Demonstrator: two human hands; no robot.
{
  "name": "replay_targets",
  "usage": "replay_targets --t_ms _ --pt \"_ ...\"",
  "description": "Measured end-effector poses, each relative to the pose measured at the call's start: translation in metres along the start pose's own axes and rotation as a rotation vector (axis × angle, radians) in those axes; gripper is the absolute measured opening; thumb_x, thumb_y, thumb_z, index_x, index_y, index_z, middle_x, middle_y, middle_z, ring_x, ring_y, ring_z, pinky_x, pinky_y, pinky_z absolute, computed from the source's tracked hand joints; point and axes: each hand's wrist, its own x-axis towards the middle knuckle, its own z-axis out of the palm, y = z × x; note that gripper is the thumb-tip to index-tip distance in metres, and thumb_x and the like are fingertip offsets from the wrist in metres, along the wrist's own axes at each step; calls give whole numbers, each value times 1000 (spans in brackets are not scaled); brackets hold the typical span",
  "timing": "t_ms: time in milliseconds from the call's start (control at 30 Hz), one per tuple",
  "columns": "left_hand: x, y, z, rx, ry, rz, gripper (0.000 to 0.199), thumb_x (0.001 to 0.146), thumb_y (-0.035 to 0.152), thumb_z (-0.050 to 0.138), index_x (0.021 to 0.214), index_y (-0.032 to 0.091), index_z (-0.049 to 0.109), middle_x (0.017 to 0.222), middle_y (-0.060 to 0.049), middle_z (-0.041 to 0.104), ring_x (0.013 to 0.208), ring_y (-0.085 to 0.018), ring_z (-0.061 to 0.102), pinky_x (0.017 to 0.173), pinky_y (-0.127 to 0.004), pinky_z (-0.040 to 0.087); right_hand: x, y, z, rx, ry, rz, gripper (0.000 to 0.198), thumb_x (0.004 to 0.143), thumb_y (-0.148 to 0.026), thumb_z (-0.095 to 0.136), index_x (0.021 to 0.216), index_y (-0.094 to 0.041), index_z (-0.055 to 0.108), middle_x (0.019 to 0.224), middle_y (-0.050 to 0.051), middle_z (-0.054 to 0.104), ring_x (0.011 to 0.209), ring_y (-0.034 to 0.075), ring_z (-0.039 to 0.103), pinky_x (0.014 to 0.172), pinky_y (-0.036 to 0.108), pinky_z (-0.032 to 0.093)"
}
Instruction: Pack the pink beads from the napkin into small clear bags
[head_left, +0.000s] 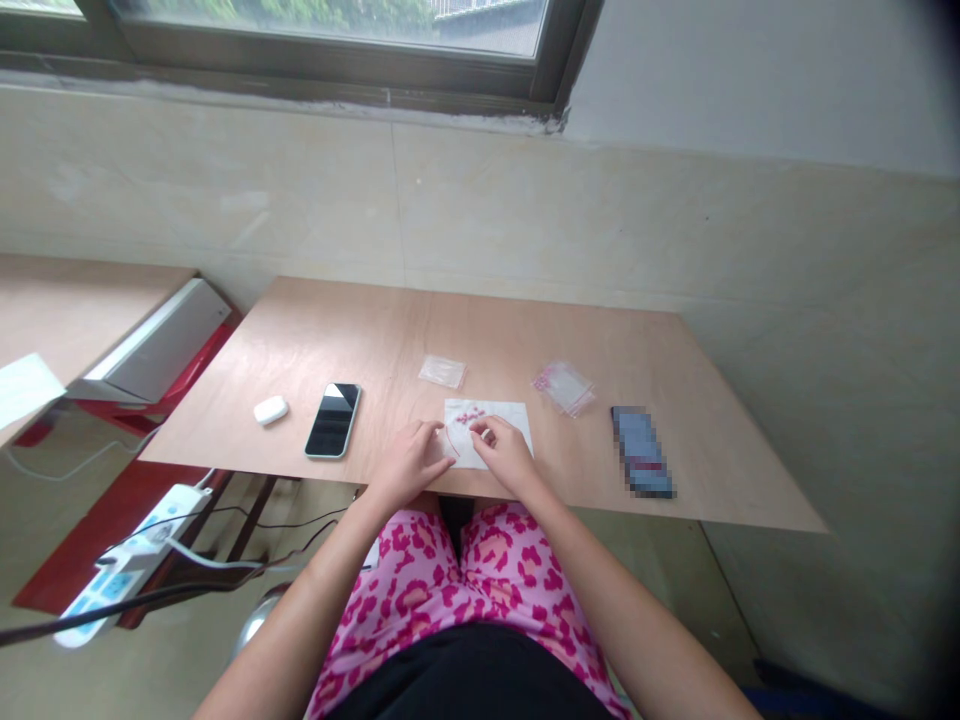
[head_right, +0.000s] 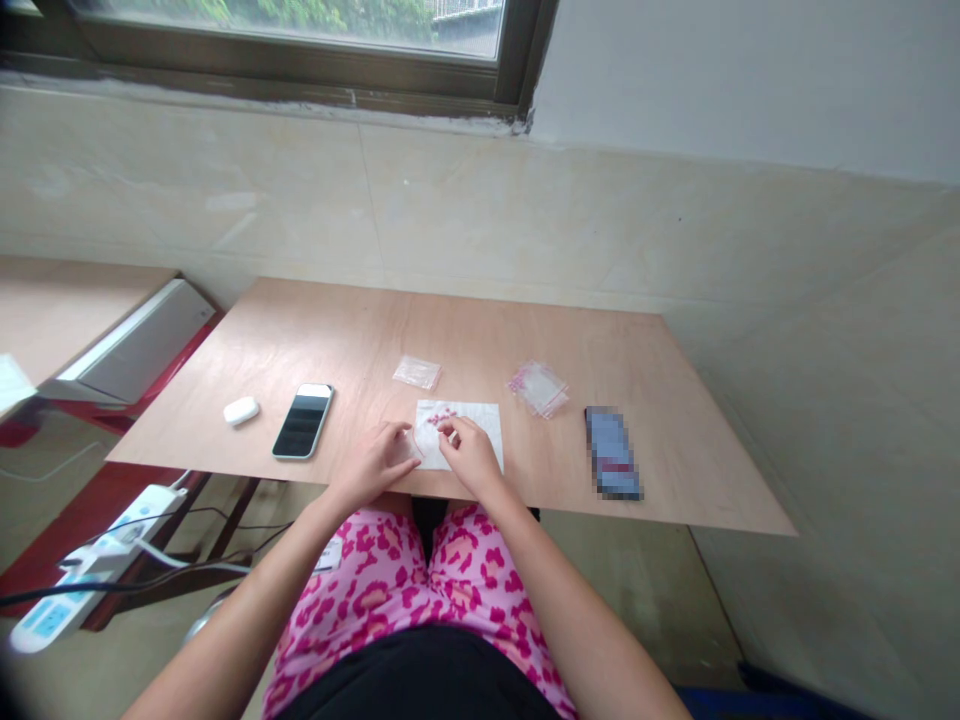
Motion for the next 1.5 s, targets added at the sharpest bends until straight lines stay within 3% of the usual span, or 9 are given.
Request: replay_targets --t_ms 100,300,433,633,833,1033,1200,1333,1500 --pt "-1 4 0 -18 -11 10 48 87 37 73 130 23 56 118 -11 65 112 -30 62 97 -46 50 0 -6 4 146 45 125 13 90 -26 59 96 -20 69 93 4 73 69 16 64 67 29 51" --pt "0 9 -1 -166 -12 -45 49 86 36 75 129 23 57 119 -10 66 111 -28 64 97 -45 51 0 -14 1 243 -80 94 21 89 -36 63 100 -20 71 101 5 75 76 17 67 65 27 51" --pt "3 11 -6 -315 7 -170 46 84 37 76 123 21 58 117 -11 66 109 -27 65 97 -44 51 5 -4 -15 100 -30 107 21 93 -34 58 101 -19 71 92 5 75 67 16 64 61 27 49" --pt "8 13 -12 -660 30 -307 40 89 40 71 119 20 55 108 -9 69 101 -23 68 86 -37 56 3 -1 -31 -252 -267 -54 6 88 -22 67 92 -19 71 88 4 71 76 17 63 72 27 46" --pt "7 13 -11 -609 109 -400 43 82 43 76 108 21 50 89 -1 60 80 -18 63 59 -26 53 0 -2 -29 -310 -322 -78 3 88 -17 67 85 -18 68 86 4 70 80 18 63 75 27 45" --pt "5 19 -15 -564 83 -489 44 80 44 78 105 22 48 90 -1 53 78 -17 60 46 -21 46 1 1 -31 -301 -320 -61 4 87 -16 68 85 -18 70 87 5 70 80 18 63 76 27 45" --pt "6 20 -15 -574 81 -487 45 80 44 78 104 22 47 91 -1 56 78 -18 60 51 -24 48 5 -1 -32 -187 -240 -46 9 91 -23 65 86 -18 71 87 5 71 77 18 62 73 28 46" --pt "6 21 -16 -567 39 -461 45 80 46 77 105 22 49 92 -2 59 80 -18 61 59 -27 49 9 0 -31 27 -148 49 20 92 -37 63 89 -18 71 84 3 71 70 16 60 67 28 47" --pt "4 26 -15 -626 -109 -396 45 79 45 78 107 20 54 96 -5 64 83 -19 62 67 -30 48 9 -5 -22 325 -137 180 31 90 -48 63 94 -18 68 80 2 66 62 14 55 54 24 43"
